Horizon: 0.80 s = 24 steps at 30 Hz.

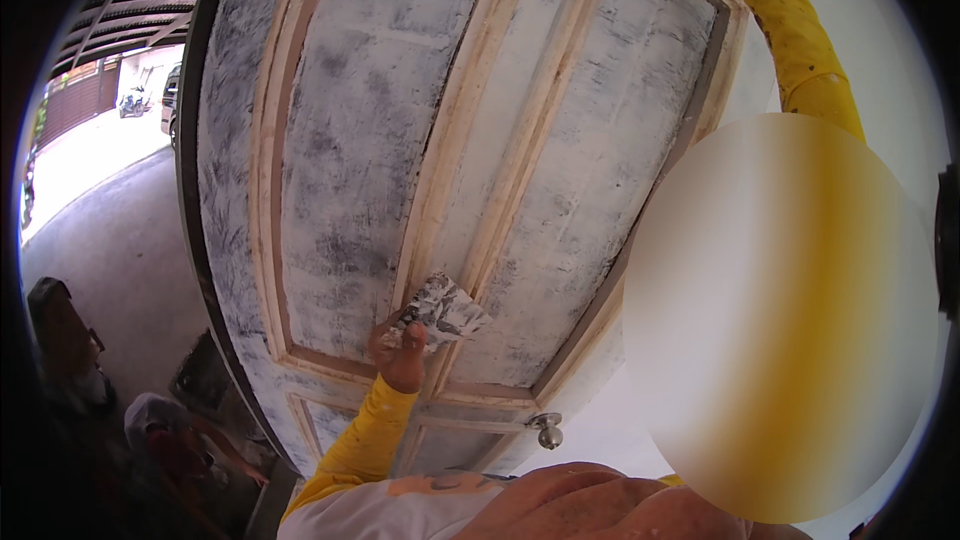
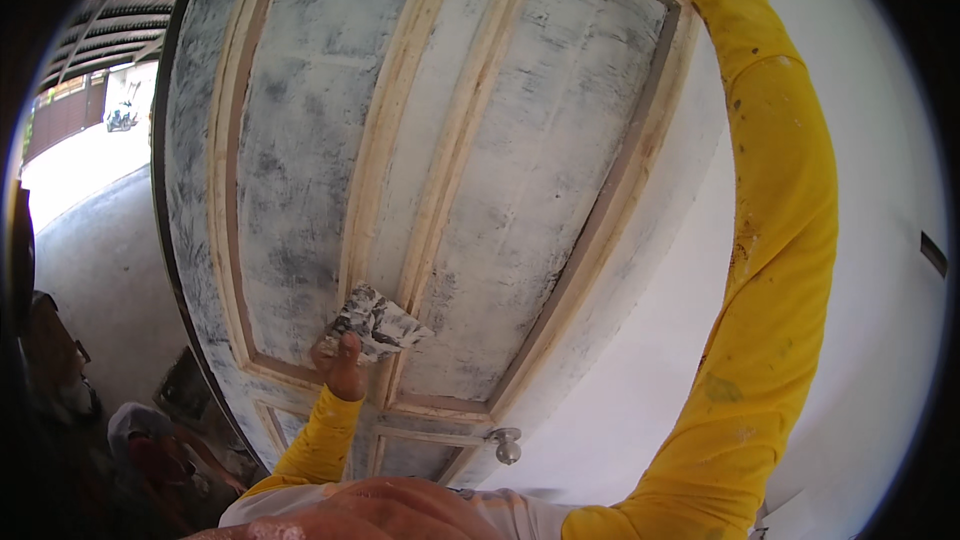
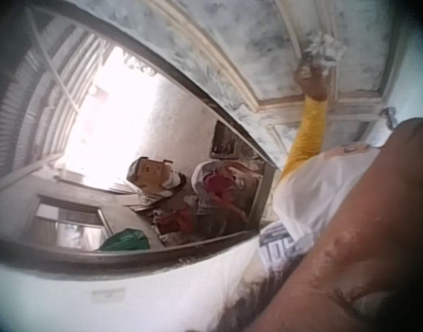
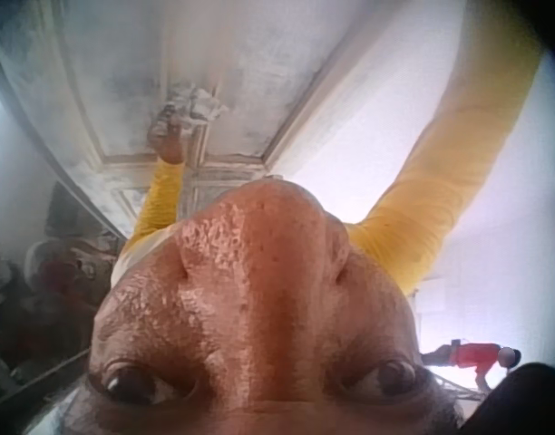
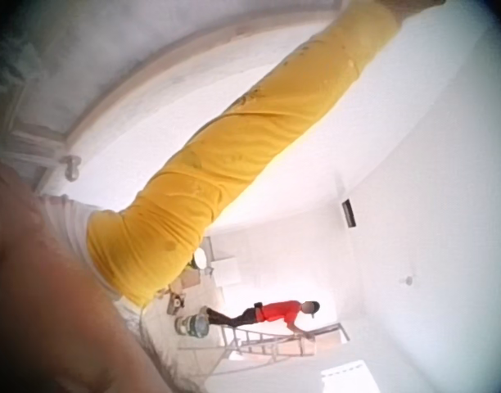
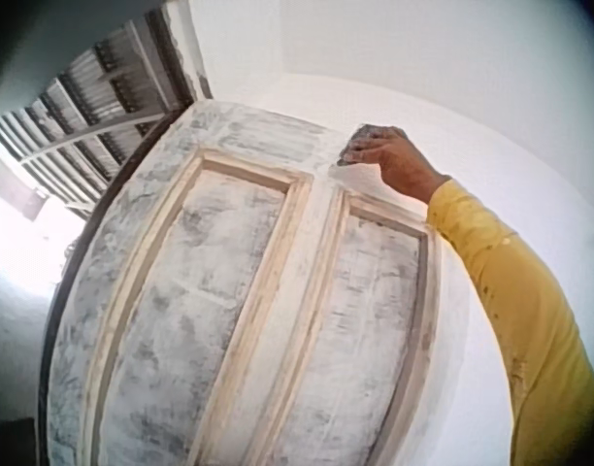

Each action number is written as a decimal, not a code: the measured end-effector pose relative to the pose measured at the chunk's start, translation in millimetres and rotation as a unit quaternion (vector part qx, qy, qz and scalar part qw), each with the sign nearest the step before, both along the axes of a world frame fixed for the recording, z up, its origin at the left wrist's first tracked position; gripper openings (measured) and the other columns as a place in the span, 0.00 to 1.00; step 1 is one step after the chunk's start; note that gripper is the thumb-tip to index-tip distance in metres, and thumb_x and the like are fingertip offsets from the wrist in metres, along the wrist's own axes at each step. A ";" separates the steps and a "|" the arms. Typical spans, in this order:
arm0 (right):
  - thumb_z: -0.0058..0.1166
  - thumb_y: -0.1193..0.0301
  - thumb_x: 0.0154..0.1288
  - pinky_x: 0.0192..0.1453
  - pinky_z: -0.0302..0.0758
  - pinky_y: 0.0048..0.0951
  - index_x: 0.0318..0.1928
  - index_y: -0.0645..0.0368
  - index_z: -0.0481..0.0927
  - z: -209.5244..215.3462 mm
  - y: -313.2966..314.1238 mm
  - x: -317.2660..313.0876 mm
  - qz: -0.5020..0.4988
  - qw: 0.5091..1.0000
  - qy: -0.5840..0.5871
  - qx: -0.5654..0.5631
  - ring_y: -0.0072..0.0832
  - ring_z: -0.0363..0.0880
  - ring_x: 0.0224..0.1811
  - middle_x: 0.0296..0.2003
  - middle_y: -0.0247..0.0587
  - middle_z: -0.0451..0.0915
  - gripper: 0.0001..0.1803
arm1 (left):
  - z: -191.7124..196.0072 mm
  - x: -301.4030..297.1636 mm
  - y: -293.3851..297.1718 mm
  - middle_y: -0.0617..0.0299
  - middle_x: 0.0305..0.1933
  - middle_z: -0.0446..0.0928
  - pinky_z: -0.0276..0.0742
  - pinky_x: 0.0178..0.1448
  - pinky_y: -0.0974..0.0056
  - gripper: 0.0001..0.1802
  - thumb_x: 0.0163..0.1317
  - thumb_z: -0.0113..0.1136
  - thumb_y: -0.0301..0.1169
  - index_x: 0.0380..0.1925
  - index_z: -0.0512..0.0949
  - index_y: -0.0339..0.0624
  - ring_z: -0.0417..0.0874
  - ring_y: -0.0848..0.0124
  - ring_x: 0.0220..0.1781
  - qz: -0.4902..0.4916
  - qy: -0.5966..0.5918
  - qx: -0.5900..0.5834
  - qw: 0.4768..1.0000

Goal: The person applies plaster to a wooden door using a trowel and a putty knife. They repeatedly scoop plaster from a bucket and spread it across the door panels, smoothing the surface.

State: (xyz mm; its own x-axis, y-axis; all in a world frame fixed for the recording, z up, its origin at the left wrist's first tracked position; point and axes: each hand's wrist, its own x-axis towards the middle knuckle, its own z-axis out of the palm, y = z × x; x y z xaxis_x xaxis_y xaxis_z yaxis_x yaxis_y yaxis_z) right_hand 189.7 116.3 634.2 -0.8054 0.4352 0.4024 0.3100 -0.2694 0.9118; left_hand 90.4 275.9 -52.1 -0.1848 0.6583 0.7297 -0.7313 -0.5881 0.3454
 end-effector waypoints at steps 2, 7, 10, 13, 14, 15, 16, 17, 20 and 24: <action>0.48 0.72 0.72 0.73 0.65 0.44 0.55 0.46 0.88 7.0 9.0 3.0 0.003 0.995 -0.090 0.038 0.38 0.76 0.66 0.59 0.35 0.85 0.18 | 3.0 0.2 0.0 0.57 0.41 0.83 0.80 0.41 0.69 0.17 0.70 0.67 0.29 0.52 0.76 0.28 0.79 0.77 0.36 0.090 0.042 0.022 0.995; 0.49 0.77 0.69 0.74 0.64 0.45 0.60 0.45 0.85 12.6 35.5 10.4 -0.002 0.998 -0.056 0.000 0.38 0.74 0.69 0.61 0.35 0.83 0.24 | 6.1 1.8 -0.1 0.52 0.44 0.84 0.80 0.41 0.69 0.19 0.72 0.64 0.27 0.58 0.74 0.29 0.78 0.77 0.35 0.201 0.033 0.110 0.973; 0.49 0.82 0.63 0.74 0.64 0.46 0.63 0.43 0.83 4.2 40.2 12.7 0.008 0.995 -0.097 0.006 0.38 0.71 0.71 0.64 0.33 0.82 0.30 | 10.7 -0.1 -6.7 0.51 0.45 0.84 0.79 0.41 0.70 0.20 0.72 0.64 0.29 0.58 0.74 0.28 0.78 0.77 0.35 0.071 -0.014 0.078 0.994; 0.49 0.85 0.59 0.72 0.65 0.44 0.65 0.41 0.82 -0.9 17.3 14.8 -0.091 0.987 -0.127 0.039 0.37 0.72 0.70 0.64 0.30 0.81 0.35 | 18.7 -8.6 -13.7 0.53 0.44 0.84 0.78 0.41 0.70 0.23 0.71 0.66 0.32 0.58 0.76 0.25 0.78 0.78 0.36 0.028 -0.007 0.038 0.999; 0.48 0.85 0.59 0.71 0.66 0.44 0.65 0.41 0.82 -0.1 9.3 14.3 -0.116 0.985 -0.113 0.058 0.37 0.72 0.69 0.65 0.29 0.81 0.35 | 21.4 -10.2 -15.7 0.54 0.43 0.83 0.78 0.41 0.70 0.24 0.71 0.67 0.33 0.57 0.76 0.24 0.78 0.79 0.36 0.015 -0.014 0.028 0.999; 0.48 0.85 0.59 0.70 0.66 0.43 0.65 0.40 0.82 1.8 2.0 13.4 -0.140 0.982 -0.100 0.078 0.36 0.73 0.68 0.65 0.28 0.81 0.35 | 23.4 -11.5 -17.2 0.55 0.42 0.83 0.78 0.42 0.70 0.25 0.70 0.68 0.34 0.57 0.77 0.23 0.77 0.79 0.36 0.011 -0.002 0.023 1.000; 0.48 0.86 0.59 0.70 0.67 0.43 0.65 0.40 0.82 4.6 -3.8 12.7 -0.163 0.978 -0.086 0.099 0.36 0.73 0.66 0.65 0.27 0.81 0.36 | 25.2 -11.6 -18.0 0.56 0.41 0.83 0.78 0.42 0.70 0.25 0.70 0.68 0.34 0.57 0.77 0.22 0.77 0.79 0.36 0.001 -0.005 0.025 1.000; 0.48 0.82 0.62 0.68 0.67 0.42 0.61 0.40 0.85 8.0 -5.0 11.1 -0.148 0.976 -0.095 0.125 0.35 0.75 0.63 0.62 0.26 0.82 0.31 | 25.8 -11.4 -18.8 0.57 0.40 0.83 0.78 0.42 0.70 0.25 0.69 0.69 0.34 0.56 0.77 0.21 0.77 0.79 0.36 0.001 -0.011 0.026 1.000; 0.48 0.78 0.67 0.68 0.67 0.42 0.56 0.41 0.87 15.7 0.0 7.0 -0.037 0.986 0.034 0.161 0.35 0.75 0.63 0.59 0.27 0.85 0.24 | 22.6 -7.5 -17.8 0.59 0.38 0.82 0.78 0.44 0.70 0.24 0.69 0.69 0.32 0.56 0.77 0.21 0.78 0.78 0.37 0.017 -0.043 0.021 0.999; 0.46 0.75 0.69 0.70 0.66 0.43 0.55 0.42 0.88 12.0 19.8 0.3 -0.033 0.984 -0.034 0.170 0.35 0.75 0.63 0.59 0.27 0.85 0.22 | 9.6 -2.9 -8.6 0.59 0.39 0.81 0.79 0.43 0.69 0.22 0.69 0.68 0.30 0.56 0.76 0.25 0.78 0.77 0.37 -0.028 -0.008 0.002 1.000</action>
State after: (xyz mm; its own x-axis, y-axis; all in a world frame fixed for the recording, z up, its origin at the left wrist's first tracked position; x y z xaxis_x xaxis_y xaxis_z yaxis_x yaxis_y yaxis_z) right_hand 190.0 136.0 646.2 -0.8095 0.3374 0.4805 0.2238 -0.5793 0.7838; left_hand 87.5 267.3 -42.5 -0.1587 0.6644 0.7303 -0.7684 -0.5476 0.3312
